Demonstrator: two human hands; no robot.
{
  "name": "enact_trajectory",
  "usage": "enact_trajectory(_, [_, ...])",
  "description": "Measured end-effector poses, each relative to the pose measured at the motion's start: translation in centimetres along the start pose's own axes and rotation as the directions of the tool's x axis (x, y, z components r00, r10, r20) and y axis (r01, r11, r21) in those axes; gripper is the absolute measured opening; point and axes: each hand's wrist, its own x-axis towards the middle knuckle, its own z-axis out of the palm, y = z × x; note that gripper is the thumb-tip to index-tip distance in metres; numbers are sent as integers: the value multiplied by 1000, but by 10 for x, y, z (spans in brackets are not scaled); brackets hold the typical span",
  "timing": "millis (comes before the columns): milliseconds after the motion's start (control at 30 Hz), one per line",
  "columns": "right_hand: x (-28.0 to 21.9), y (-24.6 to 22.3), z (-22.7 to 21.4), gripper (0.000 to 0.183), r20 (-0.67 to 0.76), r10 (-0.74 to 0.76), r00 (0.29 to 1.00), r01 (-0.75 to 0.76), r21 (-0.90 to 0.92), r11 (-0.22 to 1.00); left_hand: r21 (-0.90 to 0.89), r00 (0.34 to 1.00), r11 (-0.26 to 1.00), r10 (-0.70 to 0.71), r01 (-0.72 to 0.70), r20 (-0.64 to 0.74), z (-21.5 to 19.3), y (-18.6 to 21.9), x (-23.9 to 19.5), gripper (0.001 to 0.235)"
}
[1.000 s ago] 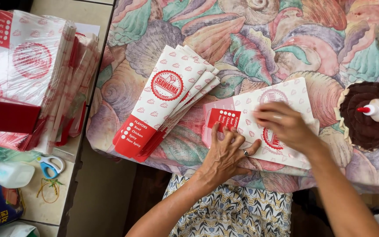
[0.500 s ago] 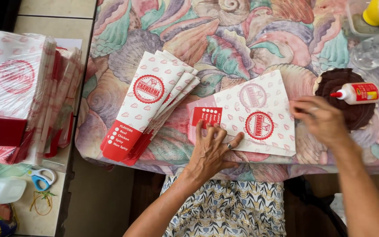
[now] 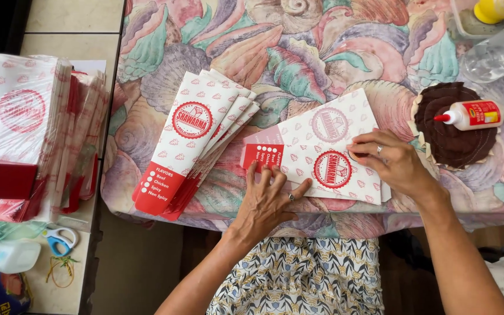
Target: Manually folding the bottom edges of paper food sleeves and stacking them on a table.
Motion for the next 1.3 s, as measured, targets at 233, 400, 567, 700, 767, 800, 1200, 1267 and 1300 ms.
enact_trajectory(233, [101, -30, 66, 19, 75, -148, 986, 133, 178, 975, -184, 996, 982, -29, 44, 86, 16, 5, -3, 93])
enact_trajectory(400, [152, -50, 144, 23, 118, -333, 935, 287, 297, 911, -171, 994, 984, -34, 52, 106, 23, 8, -6, 78])
enact_trajectory(567, [121, -41, 132, 20, 51, -297, 954, 281, 200, 939, -112, 994, 992, -52, 62, 94, 21, 9, -6, 79])
enact_trajectory(700, [41, -7, 50, 21, -83, -121, 989, 128, 87, 988, -143, 995, 988, -37, 50, 97, 8, 5, -4, 93])
enact_trajectory(767, [-6, 23, 14, 24, -130, -44, 991, 38, -50, 998, -146, 995, 988, -32, 46, 95, 8, 5, -3, 93])
enact_trajectory(800, [-30, 38, -4, 28, -187, 18, 982, -51, -176, 983, -141, 995, 989, -34, 47, 97, 8, 5, -2, 94])
enact_trajectory(1200, [-69, -49, 38, 18, -397, -161, 904, -25, -425, 905, -103, 994, 994, -31, 42, 109, 13, 4, -2, 101])
enact_trajectory(1267, [-79, -57, 51, 16, -412, -155, 898, -24, -399, 917, -129, 996, 991, -32, 42, 79, 14, 4, -3, 100])
enact_trajectory(1300, [-84, -62, 57, 17, -425, -150, 893, -20, -372, 928, -155, 998, 987, -37, 44, 49, 15, 4, -4, 99])
